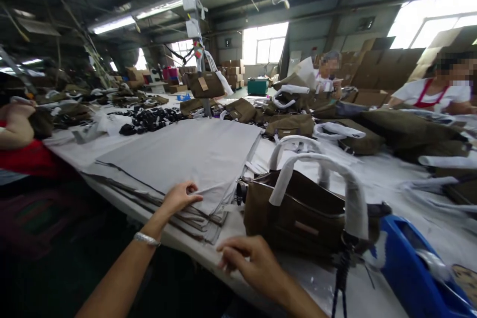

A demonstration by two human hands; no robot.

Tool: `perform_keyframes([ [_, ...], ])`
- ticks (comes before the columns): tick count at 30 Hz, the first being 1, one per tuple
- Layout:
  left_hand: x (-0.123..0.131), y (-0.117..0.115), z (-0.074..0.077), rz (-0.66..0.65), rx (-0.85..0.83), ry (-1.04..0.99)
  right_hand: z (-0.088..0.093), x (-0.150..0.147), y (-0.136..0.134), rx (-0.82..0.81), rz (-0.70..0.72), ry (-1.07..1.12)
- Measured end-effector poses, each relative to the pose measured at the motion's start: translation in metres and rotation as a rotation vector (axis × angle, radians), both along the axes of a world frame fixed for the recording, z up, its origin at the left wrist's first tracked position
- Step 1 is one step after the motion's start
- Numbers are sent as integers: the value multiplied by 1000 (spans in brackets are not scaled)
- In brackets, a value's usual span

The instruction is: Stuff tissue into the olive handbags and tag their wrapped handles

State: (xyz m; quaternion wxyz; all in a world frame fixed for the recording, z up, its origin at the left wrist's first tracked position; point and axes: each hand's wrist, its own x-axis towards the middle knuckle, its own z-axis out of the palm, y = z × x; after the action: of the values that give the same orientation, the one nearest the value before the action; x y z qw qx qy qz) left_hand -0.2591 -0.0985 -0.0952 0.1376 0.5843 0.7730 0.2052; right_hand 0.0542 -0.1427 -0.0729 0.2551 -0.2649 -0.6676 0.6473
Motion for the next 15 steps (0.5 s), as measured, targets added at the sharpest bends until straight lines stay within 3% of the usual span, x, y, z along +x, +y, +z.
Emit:
perform_keyframes([
  [2, -5, 5, 2, -19, -35, -20, -12, -32, 16, -187, -70, 192],
  [5, -11, 9, 6, -54, -49, -59, -32, -67, 35, -336, -136, 336],
  [10, -21, 10, 25, -64, 53, -91, -55, -83, 47, -582, -155, 483],
  [12, -18, -2, 36, -54, 157, -85, -57, -80, 48, -667, -104, 518],
  [15, 8, -41, 47, -120, 255, -99, -55, -74, 47, -798, -5, 638],
])
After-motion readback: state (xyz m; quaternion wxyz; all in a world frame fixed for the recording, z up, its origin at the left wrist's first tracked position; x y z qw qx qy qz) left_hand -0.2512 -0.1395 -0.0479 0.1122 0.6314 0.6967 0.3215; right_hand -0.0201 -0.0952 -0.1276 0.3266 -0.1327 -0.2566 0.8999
